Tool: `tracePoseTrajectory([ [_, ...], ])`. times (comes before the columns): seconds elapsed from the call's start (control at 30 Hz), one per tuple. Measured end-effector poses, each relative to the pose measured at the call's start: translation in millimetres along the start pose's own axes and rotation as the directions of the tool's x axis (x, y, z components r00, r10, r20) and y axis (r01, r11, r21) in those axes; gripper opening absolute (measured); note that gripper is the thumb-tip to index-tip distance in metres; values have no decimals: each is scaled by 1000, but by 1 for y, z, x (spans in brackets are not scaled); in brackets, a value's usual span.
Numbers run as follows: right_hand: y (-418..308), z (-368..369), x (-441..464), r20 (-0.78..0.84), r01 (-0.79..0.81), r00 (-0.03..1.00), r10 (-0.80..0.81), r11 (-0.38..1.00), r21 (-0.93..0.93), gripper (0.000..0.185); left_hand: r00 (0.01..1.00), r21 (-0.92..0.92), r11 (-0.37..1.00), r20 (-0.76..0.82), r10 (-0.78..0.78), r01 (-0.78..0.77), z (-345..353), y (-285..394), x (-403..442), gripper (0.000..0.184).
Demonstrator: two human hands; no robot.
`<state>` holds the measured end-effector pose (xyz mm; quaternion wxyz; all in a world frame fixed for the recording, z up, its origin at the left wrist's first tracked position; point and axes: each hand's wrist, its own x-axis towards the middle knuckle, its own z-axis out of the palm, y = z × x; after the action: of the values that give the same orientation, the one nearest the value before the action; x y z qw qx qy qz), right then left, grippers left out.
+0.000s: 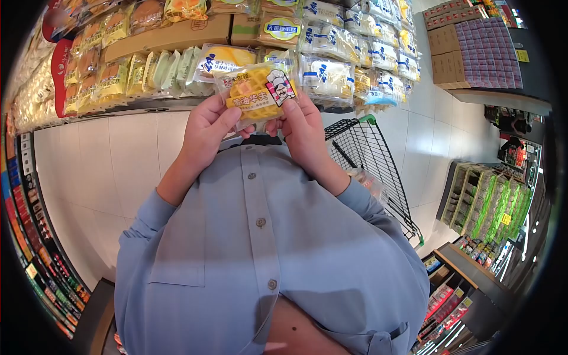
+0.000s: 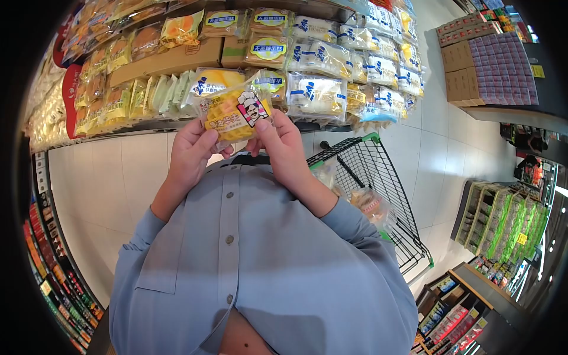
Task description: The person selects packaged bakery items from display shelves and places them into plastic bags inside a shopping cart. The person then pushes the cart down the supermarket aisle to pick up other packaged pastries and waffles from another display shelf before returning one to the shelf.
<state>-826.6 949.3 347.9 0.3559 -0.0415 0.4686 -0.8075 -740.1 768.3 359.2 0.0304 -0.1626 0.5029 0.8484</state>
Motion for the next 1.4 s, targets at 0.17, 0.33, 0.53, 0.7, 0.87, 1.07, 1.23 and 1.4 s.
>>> tracePoseTrajectory([
  [0.17, 1, -1, 0, -1, -55, 998, 55, 998, 43, 23, 1000, -29, 999, 4, 30, -30, 1, 3, 2, 40],
  [0.33, -1, 0, -3, -39, -50, 998, 50, 999, 15, 22, 999, 28, 999, 30, 20, -20, 1, 2, 4, 39],
  [0.53, 4, -2, -6, -68, -36, 997, 39, 998, 43, 21, 999, 19, 1000, 47, 17, -18, 1, 0, 8, 40],
  [0.7, 5, -4, -7, -91, -41, 995, 48, 996, 83, 22, 996, -17, 1000, 86, 3, -2, -3, -4, 11, 39],
  [0.87, 6, -8, -7, -86, -34, 995, 44, 993, 110, 25, 990, -56, 998, 141, 15, -7, 0, -4, 13, 40],
  [1.07, 5, -8, -11, -78, -30, 996, 42, 989, 145, 25, 992, -100, 995, 122, 13, 0, 1, -6, 13, 43],
  [1.23, 3, -8, -12, -72, -6, 997, 16, 990, 139, 27, 989, -137, 991, 144, 24, -4, 7, -4, 13, 42],
  [1.4, 5, -12, -13, -50, 1, 999, 7, 987, 160, 28, 988, -158, 987, 149, 37, -13, 7, -8, 13, 42],
])
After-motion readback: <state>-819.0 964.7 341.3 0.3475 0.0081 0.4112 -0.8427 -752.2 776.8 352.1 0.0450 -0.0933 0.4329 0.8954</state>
